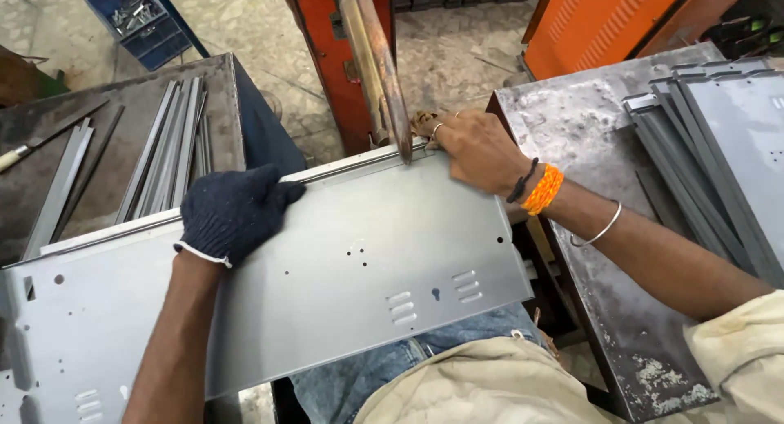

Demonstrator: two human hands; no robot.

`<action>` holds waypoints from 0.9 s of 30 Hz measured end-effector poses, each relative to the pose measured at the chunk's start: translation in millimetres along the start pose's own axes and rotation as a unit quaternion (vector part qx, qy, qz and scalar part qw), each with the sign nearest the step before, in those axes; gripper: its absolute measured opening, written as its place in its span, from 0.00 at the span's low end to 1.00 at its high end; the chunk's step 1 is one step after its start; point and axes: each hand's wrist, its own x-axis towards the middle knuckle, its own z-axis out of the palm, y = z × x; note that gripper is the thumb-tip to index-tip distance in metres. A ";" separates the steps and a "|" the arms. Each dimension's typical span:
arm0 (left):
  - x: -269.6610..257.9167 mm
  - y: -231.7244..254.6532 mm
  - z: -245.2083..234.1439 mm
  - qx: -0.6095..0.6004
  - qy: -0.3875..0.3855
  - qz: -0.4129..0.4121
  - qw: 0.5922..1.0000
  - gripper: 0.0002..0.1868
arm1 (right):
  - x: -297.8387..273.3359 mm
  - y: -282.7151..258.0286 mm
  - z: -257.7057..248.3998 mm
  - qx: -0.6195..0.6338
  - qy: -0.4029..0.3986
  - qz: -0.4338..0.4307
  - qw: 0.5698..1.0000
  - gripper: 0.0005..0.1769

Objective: Spot welding thin metal reinforcement strips onto rectangular metal panels at a manual workstation.

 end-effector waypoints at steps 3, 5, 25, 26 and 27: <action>-2.5 -3.2 -3.9 0.015 -0.010 -0.011 1.000 0.19 | 3.1 -7.1 -1.0 0.002 0.008 -0.013 1.000 0.22; -7.5 -6.4 -3.2 0.017 -0.011 -0.016 1.000 0.18 | 3.2 -11.3 0.1 0.012 0.027 -0.035 0.999 0.25; -17.9 -7.6 1.0 0.002 0.010 -0.001 1.000 0.18 | -0.6 -17.0 20.7 0.007 0.023 -0.029 0.999 0.16; -17.4 -7.0 -1.4 0.002 0.013 -0.001 1.000 0.18 | -1.3 -15.6 19.1 0.005 0.024 -0.031 0.999 0.16; -17.2 -5.9 -3.4 -0.004 0.001 -0.010 1.000 0.18 | -2.5 -14.3 17.6 -0.010 0.021 -0.026 0.999 0.18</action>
